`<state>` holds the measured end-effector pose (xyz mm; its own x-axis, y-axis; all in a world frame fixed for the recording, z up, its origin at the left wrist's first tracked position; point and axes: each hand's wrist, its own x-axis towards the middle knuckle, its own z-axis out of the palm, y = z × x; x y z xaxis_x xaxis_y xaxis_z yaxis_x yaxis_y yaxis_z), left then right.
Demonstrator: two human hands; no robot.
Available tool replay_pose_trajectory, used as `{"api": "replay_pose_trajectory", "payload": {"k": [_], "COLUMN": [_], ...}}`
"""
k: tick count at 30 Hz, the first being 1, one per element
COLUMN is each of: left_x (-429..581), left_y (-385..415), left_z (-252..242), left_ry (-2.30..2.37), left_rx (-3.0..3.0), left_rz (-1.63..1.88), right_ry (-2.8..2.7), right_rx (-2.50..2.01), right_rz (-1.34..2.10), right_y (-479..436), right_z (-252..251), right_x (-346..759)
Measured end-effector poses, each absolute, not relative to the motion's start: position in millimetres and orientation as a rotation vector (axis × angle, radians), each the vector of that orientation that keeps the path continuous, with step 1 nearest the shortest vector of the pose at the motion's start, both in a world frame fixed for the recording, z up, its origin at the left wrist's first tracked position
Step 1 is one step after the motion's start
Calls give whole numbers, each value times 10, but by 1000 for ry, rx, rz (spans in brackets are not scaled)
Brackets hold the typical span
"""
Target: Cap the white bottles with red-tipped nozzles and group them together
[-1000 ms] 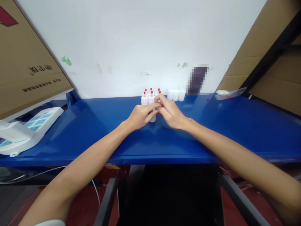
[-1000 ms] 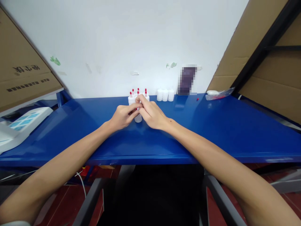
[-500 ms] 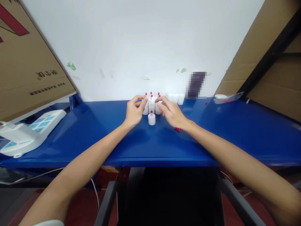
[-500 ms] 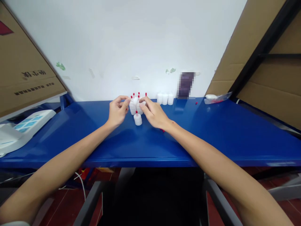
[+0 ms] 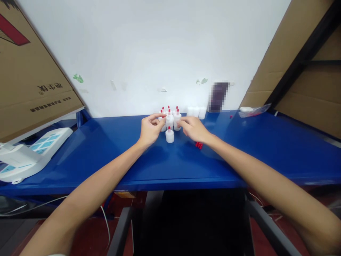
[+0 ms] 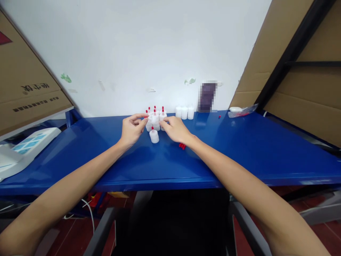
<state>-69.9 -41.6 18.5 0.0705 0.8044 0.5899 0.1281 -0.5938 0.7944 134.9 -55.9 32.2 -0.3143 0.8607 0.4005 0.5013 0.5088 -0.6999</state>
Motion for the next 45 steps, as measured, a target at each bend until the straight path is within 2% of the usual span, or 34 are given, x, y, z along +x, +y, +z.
{"api": "replay_pose_trajectory", "payload": {"k": [13,21,28,35,45], "left_x": [-698,-689,-684,-695,-763], "left_y": [-410,-372,-387,-406,-326], "left_z": [178,115,110,171,103], "left_ry": [922,886,896,919,888], "left_rx": [1910,1963,2011,1945,1872], "left_rz": [1577,1498,1453,1707,1735], "right_ry": [-2085,-2154,-2040,-1953,-1978], "right_rx": [-1171,-961,-994,-857,-719], "right_rz": [195,304,151,113,138], "right_y": [-519,-456,-414,-507,-570], "right_z": [281,211,178,275,259], "right_x": [1330,1411,1396,1385,1342]}}
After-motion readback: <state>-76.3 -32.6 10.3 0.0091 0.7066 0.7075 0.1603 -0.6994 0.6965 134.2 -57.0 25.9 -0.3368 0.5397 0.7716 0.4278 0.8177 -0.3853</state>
